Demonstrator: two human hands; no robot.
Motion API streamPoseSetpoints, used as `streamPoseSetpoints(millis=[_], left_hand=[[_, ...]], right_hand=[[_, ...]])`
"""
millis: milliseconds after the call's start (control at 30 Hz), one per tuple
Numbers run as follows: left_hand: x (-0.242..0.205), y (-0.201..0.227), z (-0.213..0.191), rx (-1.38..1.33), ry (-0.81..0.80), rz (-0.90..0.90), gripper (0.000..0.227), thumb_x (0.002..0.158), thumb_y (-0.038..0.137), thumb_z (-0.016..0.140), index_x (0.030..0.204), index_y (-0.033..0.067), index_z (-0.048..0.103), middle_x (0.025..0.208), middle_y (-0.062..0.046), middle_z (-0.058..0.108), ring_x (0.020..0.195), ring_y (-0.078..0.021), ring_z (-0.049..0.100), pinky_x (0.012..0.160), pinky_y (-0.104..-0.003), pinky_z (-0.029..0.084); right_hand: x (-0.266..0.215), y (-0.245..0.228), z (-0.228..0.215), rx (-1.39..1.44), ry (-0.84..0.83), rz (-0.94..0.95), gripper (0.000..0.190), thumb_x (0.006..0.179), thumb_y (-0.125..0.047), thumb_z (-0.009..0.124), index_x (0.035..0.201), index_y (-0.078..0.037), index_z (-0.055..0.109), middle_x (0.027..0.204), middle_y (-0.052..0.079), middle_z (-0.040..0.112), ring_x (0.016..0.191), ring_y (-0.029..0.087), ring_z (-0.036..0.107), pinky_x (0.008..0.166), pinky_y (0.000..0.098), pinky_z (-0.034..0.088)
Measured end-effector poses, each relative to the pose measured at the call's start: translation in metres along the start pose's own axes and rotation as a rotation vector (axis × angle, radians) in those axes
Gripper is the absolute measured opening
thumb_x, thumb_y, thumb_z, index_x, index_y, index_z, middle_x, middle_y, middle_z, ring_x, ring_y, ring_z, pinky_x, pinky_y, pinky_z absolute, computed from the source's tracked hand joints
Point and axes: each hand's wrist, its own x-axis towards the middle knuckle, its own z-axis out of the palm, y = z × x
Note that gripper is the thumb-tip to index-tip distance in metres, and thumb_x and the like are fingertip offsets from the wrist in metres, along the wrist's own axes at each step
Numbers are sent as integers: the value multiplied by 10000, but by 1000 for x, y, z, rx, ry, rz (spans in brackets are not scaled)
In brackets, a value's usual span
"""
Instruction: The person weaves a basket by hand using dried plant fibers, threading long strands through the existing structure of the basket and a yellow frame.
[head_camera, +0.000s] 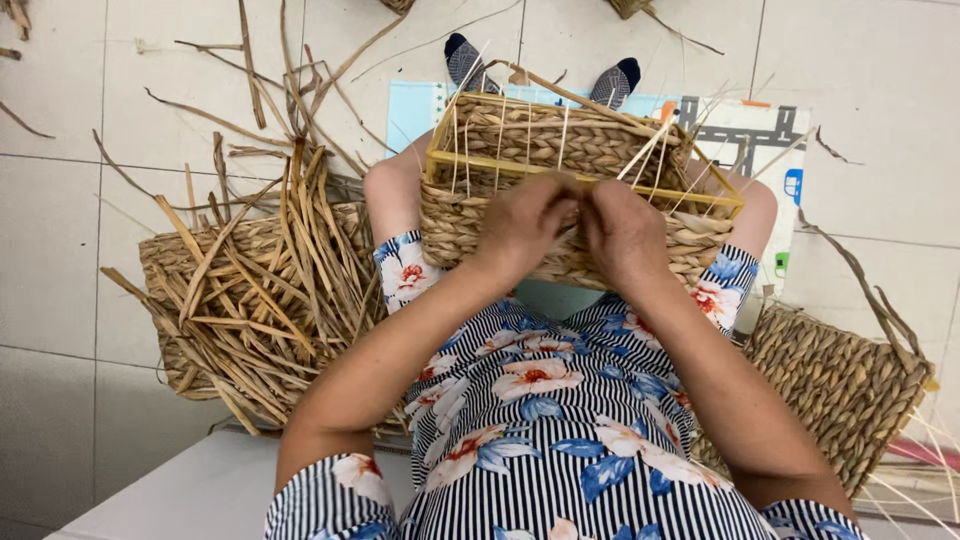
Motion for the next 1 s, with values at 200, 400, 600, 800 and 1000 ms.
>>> streamPoseSetpoints(millis=[200, 400, 600, 800, 1000], left_hand=[[5, -13, 26, 432, 51, 296, 135, 847, 92, 708, 971, 85, 654, 878, -85, 661, 804, -249, 706, 656, -374, 581], [15, -23, 47, 534, 27, 186, 97, 832, 106, 710, 906, 99, 648, 866, -87, 677, 779, -269, 719, 623, -396, 576], [12, -28, 46, 476, -43, 54, 152, 965, 43, 641, 1097, 3, 576, 906, -144, 682, 740, -261, 711, 574, -368, 579], [7, -24, 35, 474, -83, -11, 142, 924, 37, 624, 1036, 47, 537, 844, -130, 698, 782, -305, 714, 627, -438, 568], [13, -29, 37, 472, -155, -30, 122, 925, 39, 609, 1017, 52, 529, 784, -110, 681, 716, -289, 708, 594, -437, 562]], right_hand=[[-9, 1, 1, 50, 13, 124, 275, 956, -73, 700, 1152, 37, 542, 877, 174, 670, 753, 401, 675, 653, 467, 536], [-8, -4, -2, -31, 105, 6, 202, 928, -29, 698, 1109, -34, 609, 944, 190, 676, 799, 406, 682, 688, 468, 540], [-2, -3, -6, 20, 114, 47, 171, 937, -58, 751, 1064, -52, 637, 902, 149, 682, 771, 347, 697, 673, 432, 549], [7, 6, 8, -17, 56, 73, 121, 902, -100, 808, 929, -51, 700, 839, 128, 718, 729, 305, 719, 617, 407, 551], [2, 14, 8, 206, 27, 256, 155, 961, -128, 746, 1016, -36, 633, 873, 102, 743, 726, 211, 744, 622, 340, 570]])
